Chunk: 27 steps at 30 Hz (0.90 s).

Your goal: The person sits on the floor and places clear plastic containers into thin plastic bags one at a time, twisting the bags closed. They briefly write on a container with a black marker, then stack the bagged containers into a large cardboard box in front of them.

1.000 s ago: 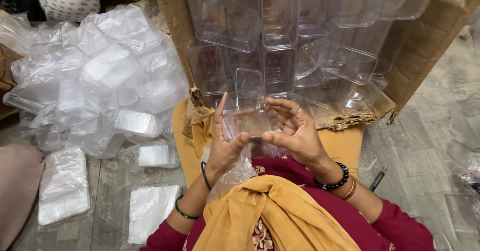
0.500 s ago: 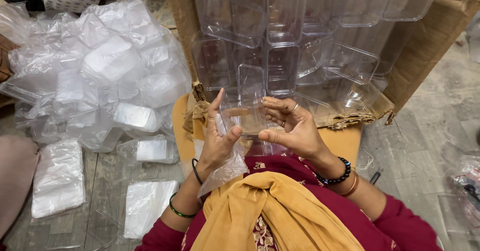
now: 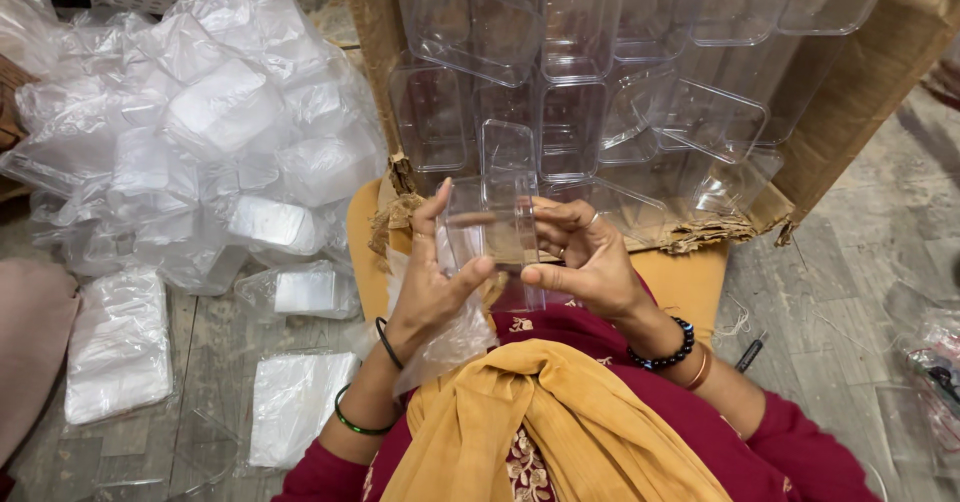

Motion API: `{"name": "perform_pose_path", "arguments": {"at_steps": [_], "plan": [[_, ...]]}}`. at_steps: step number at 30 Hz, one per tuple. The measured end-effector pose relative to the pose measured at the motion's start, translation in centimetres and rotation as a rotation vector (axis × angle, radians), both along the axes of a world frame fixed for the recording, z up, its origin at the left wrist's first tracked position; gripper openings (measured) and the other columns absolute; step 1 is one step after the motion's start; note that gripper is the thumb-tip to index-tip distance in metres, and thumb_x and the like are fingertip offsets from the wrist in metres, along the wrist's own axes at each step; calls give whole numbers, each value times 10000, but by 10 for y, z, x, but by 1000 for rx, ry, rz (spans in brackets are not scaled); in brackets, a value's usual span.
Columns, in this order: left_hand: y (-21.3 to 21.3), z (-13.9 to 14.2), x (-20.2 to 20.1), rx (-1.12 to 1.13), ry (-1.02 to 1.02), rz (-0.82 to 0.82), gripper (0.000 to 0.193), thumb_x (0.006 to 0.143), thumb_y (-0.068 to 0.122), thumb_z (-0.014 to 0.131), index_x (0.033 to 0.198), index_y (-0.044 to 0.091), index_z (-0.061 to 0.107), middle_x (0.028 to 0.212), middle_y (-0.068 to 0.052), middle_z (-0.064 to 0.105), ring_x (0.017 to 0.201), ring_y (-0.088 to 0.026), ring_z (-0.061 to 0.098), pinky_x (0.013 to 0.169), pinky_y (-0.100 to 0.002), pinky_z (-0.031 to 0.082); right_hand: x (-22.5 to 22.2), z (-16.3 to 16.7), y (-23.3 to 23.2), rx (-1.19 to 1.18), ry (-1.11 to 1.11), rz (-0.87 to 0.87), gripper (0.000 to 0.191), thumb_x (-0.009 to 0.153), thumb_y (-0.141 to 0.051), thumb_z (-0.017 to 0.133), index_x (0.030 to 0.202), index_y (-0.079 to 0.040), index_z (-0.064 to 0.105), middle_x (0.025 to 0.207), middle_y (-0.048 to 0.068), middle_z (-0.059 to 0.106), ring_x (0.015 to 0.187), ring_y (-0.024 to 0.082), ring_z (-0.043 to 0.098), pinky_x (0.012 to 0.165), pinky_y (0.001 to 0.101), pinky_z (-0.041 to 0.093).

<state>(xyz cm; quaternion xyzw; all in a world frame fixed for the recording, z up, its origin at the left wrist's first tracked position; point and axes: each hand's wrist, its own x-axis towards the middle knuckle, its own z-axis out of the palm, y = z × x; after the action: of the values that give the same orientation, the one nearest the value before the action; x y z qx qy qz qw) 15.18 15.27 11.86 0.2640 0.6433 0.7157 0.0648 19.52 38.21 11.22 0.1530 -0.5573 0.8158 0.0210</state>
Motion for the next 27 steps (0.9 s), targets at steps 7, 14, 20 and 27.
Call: {"name": "perform_pose_path", "arguments": {"at_steps": [7,14,20,27], "plan": [[7,21,-13,-158,-4,140,926,690,320,956,1453,42,513,1332,-131,621,1272,-216,591,1062,-345,510,7,-10,-3,351,116,-115,652,766,-18,901,1352,-58,619,1578,184,494,1438,247,514,1205,413,438],[9,22,-2,-127,-17,103,840,646,270,973,1360,31,601,1311,-86,618,1255,-188,591,1085,-319,485,10,0,-3,214,161,25,688,814,-52,905,1402,-73,549,1630,164,429,1520,244,433,1247,397,395],[9,30,-1,-83,-67,62,904,599,302,986,1363,36,582,1312,-65,580,1240,-177,584,1049,-323,518,11,3,2,468,280,-90,769,780,-22,899,1462,-20,545,1584,180,509,1495,265,485,1256,412,418],[17,9,-10,-151,41,54,911,642,318,982,1407,40,573,1312,-100,590,1253,-215,585,1072,-341,497,12,-10,-11,185,204,-150,649,882,-44,862,1414,19,495,1609,234,465,1498,286,486,1278,419,406]]}}
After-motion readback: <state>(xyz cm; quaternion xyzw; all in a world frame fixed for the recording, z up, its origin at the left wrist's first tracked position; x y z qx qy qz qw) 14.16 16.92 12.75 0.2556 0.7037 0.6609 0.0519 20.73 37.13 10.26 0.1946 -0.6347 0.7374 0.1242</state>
